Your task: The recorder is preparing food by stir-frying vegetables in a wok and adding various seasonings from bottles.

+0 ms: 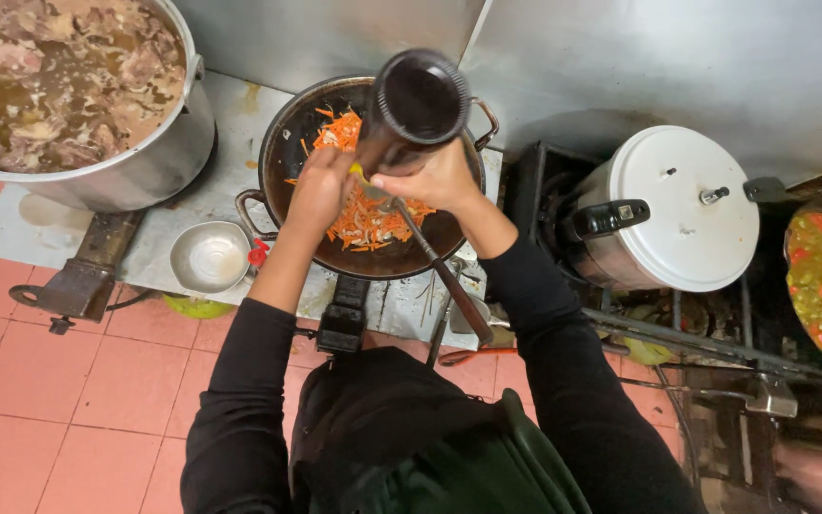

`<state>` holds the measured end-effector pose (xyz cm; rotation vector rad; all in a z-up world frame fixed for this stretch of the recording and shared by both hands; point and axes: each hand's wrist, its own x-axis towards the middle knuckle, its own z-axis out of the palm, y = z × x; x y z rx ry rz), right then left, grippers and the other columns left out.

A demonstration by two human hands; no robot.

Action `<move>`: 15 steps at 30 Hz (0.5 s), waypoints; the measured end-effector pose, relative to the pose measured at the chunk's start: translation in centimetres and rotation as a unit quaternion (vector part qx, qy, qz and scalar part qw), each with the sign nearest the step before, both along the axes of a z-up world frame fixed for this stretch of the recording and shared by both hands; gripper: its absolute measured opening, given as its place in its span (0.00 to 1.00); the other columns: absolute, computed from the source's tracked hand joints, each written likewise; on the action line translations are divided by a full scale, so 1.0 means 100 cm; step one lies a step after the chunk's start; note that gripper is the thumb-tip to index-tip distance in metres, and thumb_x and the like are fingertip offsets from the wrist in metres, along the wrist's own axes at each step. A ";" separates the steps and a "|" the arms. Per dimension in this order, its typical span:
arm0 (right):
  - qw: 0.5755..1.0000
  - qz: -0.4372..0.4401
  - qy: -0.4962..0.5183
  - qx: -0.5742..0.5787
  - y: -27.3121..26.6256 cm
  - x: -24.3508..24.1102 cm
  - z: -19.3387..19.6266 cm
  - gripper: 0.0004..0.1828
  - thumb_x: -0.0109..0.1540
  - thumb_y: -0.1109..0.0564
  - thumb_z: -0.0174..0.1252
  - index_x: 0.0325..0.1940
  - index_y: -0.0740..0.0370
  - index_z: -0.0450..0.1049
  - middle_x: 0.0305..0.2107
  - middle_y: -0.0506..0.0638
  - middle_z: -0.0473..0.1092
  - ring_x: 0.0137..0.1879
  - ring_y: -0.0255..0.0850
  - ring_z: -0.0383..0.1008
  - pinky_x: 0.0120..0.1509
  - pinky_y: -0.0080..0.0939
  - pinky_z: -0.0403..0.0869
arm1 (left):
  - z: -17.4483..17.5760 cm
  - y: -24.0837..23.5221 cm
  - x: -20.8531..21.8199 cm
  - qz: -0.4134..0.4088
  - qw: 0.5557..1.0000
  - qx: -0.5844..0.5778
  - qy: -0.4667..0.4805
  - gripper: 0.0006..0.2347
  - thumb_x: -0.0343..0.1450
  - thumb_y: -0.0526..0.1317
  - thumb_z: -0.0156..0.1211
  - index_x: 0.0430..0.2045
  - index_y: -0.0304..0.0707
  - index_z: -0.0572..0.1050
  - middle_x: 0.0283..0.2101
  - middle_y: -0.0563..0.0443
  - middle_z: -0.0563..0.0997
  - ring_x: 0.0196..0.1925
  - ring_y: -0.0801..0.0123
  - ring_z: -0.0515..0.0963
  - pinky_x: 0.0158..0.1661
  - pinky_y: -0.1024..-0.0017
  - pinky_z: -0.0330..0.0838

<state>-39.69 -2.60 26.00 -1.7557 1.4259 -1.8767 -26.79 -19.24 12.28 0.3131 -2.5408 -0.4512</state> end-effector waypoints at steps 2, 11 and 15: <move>0.996 0.081 -0.027 0.038 0.024 0.017 0.078 0.38 0.55 0.66 0.69 0.67 0.61 0.63 0.62 0.50 0.64 0.65 0.44 0.68 0.76 0.41 0.67 | 0.061 0.006 0.006 -0.010 0.991 -0.033 0.130 0.13 0.71 0.35 0.66 0.49 0.35 0.78 0.44 0.42 0.76 0.50 0.47 0.78 0.54 0.59 0.72; 1.000 -0.001 -0.004 0.012 -0.010 -0.002 -0.075 0.37 0.43 0.61 0.85 0.51 0.72 0.74 0.47 0.63 0.76 0.56 0.49 0.76 0.66 0.55 0.70 | -0.064 -0.001 0.006 0.008 1.000 0.015 -0.003 0.13 0.67 0.38 0.70 0.42 0.33 0.80 0.42 0.42 0.78 0.49 0.47 0.79 0.50 0.58 0.76; 0.999 -0.008 -0.036 0.019 -0.008 0.007 -0.064 0.37 0.40 0.62 0.86 0.49 0.71 0.76 0.43 0.62 0.77 0.52 0.45 0.77 0.62 0.52 0.71 | -0.078 -0.004 0.002 0.015 0.999 0.025 -0.015 0.10 0.67 0.37 0.69 0.38 0.30 0.80 0.42 0.38 0.79 0.45 0.44 0.80 0.50 0.55 0.77</move>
